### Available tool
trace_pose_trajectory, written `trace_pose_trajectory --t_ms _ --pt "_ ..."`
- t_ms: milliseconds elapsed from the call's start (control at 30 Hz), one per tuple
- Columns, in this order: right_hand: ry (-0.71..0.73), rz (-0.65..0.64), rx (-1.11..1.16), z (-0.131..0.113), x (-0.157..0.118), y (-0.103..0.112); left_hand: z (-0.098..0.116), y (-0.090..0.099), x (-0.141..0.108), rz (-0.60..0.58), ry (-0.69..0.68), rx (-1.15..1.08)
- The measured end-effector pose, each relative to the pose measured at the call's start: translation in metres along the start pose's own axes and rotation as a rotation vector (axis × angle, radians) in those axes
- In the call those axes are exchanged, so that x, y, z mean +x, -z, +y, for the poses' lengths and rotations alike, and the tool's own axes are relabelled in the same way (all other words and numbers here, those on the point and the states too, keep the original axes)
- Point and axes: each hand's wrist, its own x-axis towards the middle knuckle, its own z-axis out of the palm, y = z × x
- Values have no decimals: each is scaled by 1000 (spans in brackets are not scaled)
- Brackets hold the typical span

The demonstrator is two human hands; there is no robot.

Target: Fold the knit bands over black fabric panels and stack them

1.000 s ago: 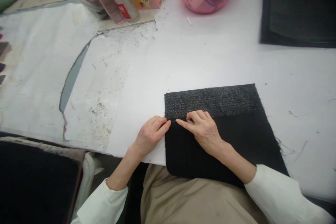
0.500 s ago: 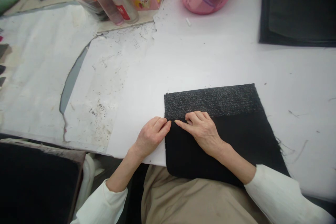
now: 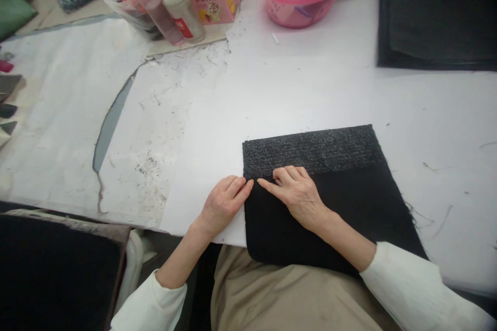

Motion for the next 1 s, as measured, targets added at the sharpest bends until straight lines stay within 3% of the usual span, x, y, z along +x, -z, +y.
trace_pose_trajectory --t_ms 167,300,367,567,800,1000 --pt "3 9 13 0 0 1 1 9 -12 -21 86 -20" --pt "14 12 1 -1 -1 1 20 11 -5 128 239 -29" --pt "12 8 -14 -2 0 2 33 7 2 148 275 -26" --pt "55 2 14 6 -1 8 42 -8 6 22 228 51" --pt "173 -1 67 33 -5 13 39 -6 2 17 226 83" --pt "190 29 59 34 -4 12 44 -1 7 -89 208 190"
